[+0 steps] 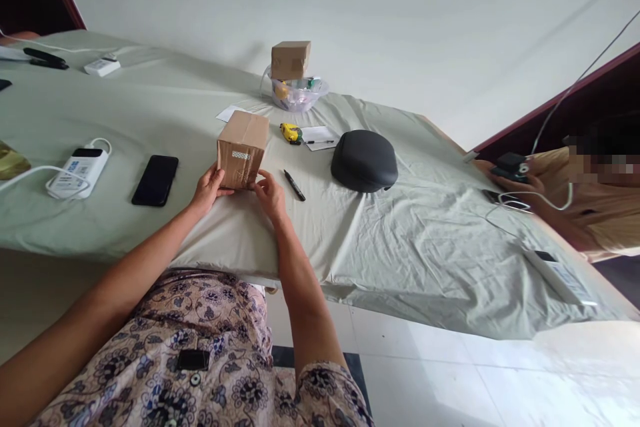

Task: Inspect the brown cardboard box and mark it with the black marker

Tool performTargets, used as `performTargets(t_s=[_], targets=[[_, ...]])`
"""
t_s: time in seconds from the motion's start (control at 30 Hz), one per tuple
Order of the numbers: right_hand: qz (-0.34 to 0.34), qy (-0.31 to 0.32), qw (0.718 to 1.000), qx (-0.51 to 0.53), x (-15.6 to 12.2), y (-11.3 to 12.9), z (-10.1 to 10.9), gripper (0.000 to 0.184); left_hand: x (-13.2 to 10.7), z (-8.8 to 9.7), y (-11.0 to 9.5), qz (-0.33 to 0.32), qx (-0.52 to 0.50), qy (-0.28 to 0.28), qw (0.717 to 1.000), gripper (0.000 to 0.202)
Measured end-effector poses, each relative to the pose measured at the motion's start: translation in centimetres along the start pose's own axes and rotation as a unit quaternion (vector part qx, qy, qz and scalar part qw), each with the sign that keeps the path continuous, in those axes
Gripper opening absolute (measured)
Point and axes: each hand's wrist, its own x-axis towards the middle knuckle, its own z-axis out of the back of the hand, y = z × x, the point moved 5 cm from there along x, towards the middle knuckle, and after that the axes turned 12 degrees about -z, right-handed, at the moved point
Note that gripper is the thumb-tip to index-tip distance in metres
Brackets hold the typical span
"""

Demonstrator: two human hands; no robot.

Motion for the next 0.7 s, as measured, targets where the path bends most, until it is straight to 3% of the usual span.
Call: performTargets(t_s=[0.23, 0.43, 0.57, 0.7], targets=[[-0.007, -0.003, 0.998, -0.058, -0.4, 0.0, -0.5, 0.056, 0.2, 0.3, 0.5, -0.002, -0.037, -0.01, 0.999, 0.074], [0.043, 0.036, 0.998, -0.027, -0.6, 0.5, -0.8, 0.081, 0.5, 0.5, 1.1, -0.004, -0.05, -0.022, 0.999, 0.079], [0.042, 0.02, 0.998, -0.032, -0.7, 0.8, -0.8, 0.068, 0.7, 1.1, 0.7, -0.049, 0.042, -0.034, 0.997, 0.076], [0.041, 0.003, 0.999, -0.026, -1.1, 1.0, -1.0, 0.045, 0.7, 2.2, -0.2, -0.097, 0.204, -0.08, 0.971, 0.06]])
